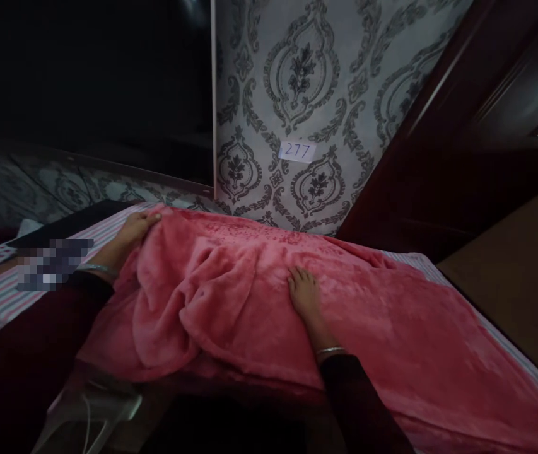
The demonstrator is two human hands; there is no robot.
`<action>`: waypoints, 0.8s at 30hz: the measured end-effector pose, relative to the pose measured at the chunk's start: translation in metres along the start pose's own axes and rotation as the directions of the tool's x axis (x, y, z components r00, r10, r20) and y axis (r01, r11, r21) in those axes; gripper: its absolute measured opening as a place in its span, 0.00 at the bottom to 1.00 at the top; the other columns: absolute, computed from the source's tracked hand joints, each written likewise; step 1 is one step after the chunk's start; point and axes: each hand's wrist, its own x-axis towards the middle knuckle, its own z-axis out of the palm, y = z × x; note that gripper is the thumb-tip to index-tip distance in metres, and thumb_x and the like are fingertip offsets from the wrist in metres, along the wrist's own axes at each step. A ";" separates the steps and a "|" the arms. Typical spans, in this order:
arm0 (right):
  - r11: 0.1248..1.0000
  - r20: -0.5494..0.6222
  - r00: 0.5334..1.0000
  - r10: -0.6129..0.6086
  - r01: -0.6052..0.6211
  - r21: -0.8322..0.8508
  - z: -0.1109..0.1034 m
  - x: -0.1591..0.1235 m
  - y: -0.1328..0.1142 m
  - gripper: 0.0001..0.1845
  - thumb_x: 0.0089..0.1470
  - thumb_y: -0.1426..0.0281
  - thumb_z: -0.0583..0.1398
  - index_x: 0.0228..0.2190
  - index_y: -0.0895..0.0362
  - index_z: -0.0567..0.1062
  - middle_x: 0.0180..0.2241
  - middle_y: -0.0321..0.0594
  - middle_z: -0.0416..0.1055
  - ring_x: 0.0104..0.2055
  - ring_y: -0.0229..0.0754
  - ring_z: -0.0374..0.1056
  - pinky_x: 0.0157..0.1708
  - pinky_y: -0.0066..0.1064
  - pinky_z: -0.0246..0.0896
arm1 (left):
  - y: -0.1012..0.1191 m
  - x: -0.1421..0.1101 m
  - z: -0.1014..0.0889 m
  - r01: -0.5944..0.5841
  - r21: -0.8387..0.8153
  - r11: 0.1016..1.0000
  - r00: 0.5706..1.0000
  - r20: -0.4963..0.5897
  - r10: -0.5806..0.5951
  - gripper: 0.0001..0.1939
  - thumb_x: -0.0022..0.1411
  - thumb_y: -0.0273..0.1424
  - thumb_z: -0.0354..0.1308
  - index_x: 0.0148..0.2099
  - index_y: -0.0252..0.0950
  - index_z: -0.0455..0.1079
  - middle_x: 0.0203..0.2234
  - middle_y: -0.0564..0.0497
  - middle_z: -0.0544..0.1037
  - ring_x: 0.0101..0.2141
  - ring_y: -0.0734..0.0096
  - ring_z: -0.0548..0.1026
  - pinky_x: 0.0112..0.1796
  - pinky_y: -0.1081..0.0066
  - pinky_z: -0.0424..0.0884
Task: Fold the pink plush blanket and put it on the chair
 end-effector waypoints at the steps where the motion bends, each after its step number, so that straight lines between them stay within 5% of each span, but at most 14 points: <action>1: 1.000 -0.005 1.000 -0.003 0.003 -0.004 0.001 -0.001 0.001 0.25 0.69 0.68 0.48 0.61 0.58 0.72 0.63 0.50 0.68 0.65 0.52 0.61 0.65 0.47 0.53 | 0.011 0.005 -0.005 -0.049 0.012 0.999 0.999 0.000 0.049 0.11 0.56 0.36 0.64 0.34 0.32 0.72 0.25 0.54 0.74 0.30 0.70 0.70 0.36 0.68 0.71; 5: 0.999 -0.014 1.000 0.016 -0.015 0.031 0.002 -0.002 0.007 0.25 0.68 0.66 0.48 0.59 0.57 0.72 0.63 0.49 0.68 0.65 0.53 0.61 0.65 0.50 0.53 | 0.061 0.011 -0.021 -0.234 0.058 0.970 0.971 -0.044 0.237 0.11 0.60 0.37 0.60 0.38 0.33 0.74 0.31 0.54 0.75 0.36 0.70 0.70 0.42 0.69 0.69; 9: 0.971 -0.005 0.999 0.052 -0.049 0.232 -0.013 0.011 -0.004 0.26 0.63 0.67 0.51 0.59 0.63 0.72 0.61 0.55 0.70 0.64 0.55 0.63 0.65 0.49 0.55 | 0.105 -0.007 -0.010 -0.523 0.273 0.807 0.851 0.114 0.513 0.10 0.59 0.33 0.60 0.38 0.31 0.74 0.32 0.51 0.73 0.40 0.65 0.70 0.48 0.63 0.67; 13: 0.805 -0.127 0.984 -0.123 0.174 0.568 -0.061 0.040 -0.063 0.35 0.63 0.60 0.55 0.67 0.59 0.60 0.68 0.52 0.60 0.70 0.53 0.56 0.65 0.48 0.58 | 0.122 -0.038 0.023 -0.725 0.286 0.627 0.689 0.333 0.644 0.06 0.59 0.31 0.61 0.32 0.32 0.72 0.30 0.52 0.71 0.37 0.66 0.70 0.46 0.61 0.67; 16: 0.568 -0.276 0.906 -0.321 0.417 0.710 -0.107 0.060 -0.124 0.46 0.60 0.54 0.61 0.71 0.52 0.48 0.72 0.47 0.50 0.73 0.53 0.49 0.64 0.49 0.59 | 0.121 -0.062 0.044 -0.828 0.196 0.526 0.555 0.423 0.716 0.07 0.62 0.31 0.60 0.33 0.33 0.72 0.33 0.50 0.74 0.37 0.67 0.72 0.45 0.61 0.67; 18: 0.457 -0.314 0.851 -0.421 0.498 0.737 -0.130 0.069 -0.158 0.49 0.57 0.53 0.65 0.71 0.50 0.49 0.71 0.44 0.52 0.72 0.54 0.50 0.65 0.50 0.56 | 0.118 -0.075 0.051 -0.859 0.147 0.491 0.501 0.442 0.744 0.08 0.64 0.31 0.59 0.34 0.33 0.73 0.35 0.49 0.75 0.39 0.66 0.73 0.45 0.61 0.68; 20: 0.386 -0.301 0.822 -0.484 0.510 0.769 -0.142 0.075 -0.180 0.43 0.57 0.54 0.65 0.67 0.53 0.59 0.65 0.44 0.64 0.67 0.54 0.59 0.64 0.51 0.57 | 0.114 -0.082 0.052 -0.860 0.115 0.497 0.492 0.439 0.751 0.08 0.65 0.32 0.59 0.35 0.33 0.74 0.36 0.48 0.76 0.40 0.66 0.74 0.46 0.61 0.68; 24: 0.380 -0.297 0.846 -0.444 0.478 0.792 -0.146 0.079 -0.196 0.19 0.57 0.62 0.62 0.47 0.60 0.78 0.42 0.38 0.77 0.48 0.48 0.73 0.55 0.48 0.65 | 0.101 -0.089 0.035 -0.799 0.010 0.601 0.534 0.471 0.702 0.14 0.65 0.40 0.60 0.40 0.32 0.75 0.36 0.49 0.78 0.40 0.64 0.75 0.45 0.62 0.70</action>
